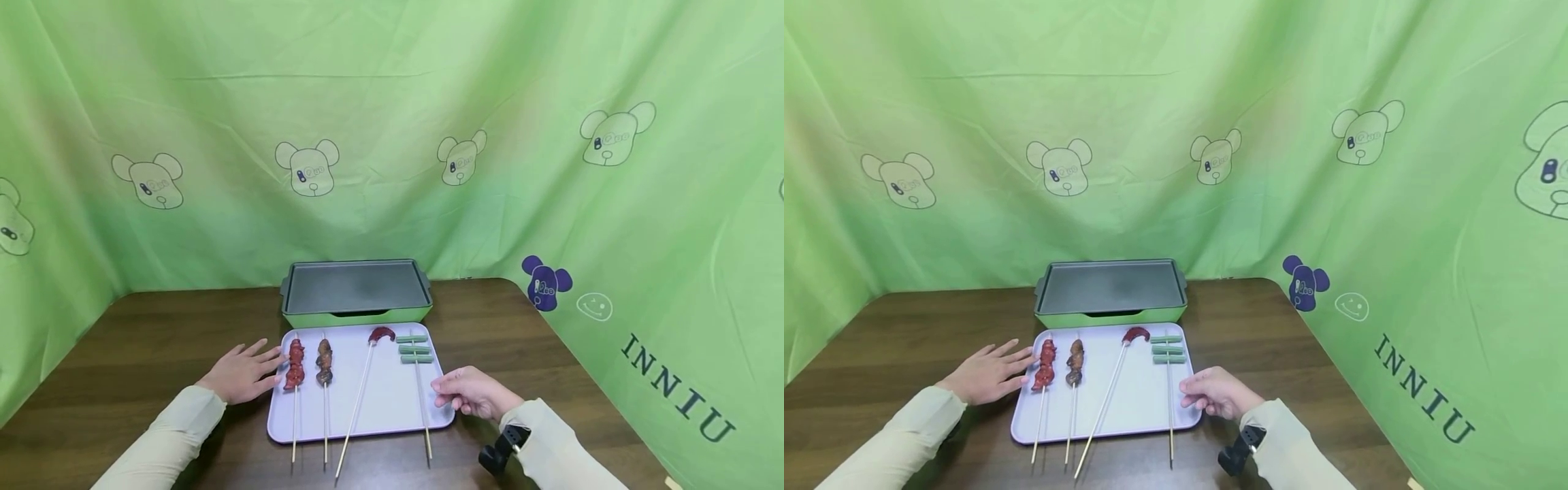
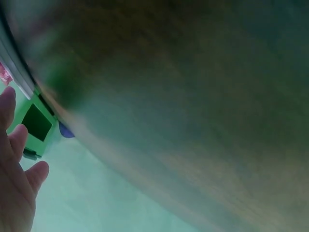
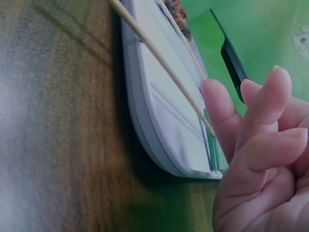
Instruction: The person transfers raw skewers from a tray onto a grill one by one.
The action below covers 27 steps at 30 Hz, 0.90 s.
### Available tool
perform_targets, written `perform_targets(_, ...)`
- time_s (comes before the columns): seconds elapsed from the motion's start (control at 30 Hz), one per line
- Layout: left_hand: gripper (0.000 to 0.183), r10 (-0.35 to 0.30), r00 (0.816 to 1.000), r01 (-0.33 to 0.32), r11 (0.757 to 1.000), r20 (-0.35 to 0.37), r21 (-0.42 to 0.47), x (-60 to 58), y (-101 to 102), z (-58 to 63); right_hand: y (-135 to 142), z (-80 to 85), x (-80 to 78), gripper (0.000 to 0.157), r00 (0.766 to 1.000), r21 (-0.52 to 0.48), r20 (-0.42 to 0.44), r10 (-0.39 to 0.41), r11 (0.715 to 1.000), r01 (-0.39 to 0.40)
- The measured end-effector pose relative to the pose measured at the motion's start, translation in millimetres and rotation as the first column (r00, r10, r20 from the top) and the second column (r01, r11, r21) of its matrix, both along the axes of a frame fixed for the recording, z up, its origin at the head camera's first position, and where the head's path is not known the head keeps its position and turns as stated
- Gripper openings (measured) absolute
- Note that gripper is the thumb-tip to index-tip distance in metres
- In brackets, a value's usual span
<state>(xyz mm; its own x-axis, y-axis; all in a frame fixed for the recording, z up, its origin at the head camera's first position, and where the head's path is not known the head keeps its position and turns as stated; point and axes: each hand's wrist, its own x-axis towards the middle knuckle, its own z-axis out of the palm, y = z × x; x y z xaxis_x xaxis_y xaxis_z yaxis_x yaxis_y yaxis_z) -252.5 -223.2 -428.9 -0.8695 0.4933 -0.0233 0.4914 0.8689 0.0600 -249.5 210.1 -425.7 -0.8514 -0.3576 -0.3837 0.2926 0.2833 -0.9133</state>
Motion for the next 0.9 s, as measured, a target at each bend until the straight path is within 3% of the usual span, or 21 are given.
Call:
perform_targets(0.6, 0.055, 0.01, 1.0, -0.009, 0.998, 0.022, -0.059, -4.0, -2, -5.0, -11, -4.5, 5.4, 0.01, 1.0, 0.091, 0.005, 0.026, 0.996, -0.026)
perform_targets(0.9, 0.055, 0.009, 1.0, -0.007, 0.997, 0.027, -0.072, -6.1, 1, -2.8, -9, -3.7, 19.4, 0.017, 0.981, 0.154, 0.079, 0.178, 0.97, -0.188)
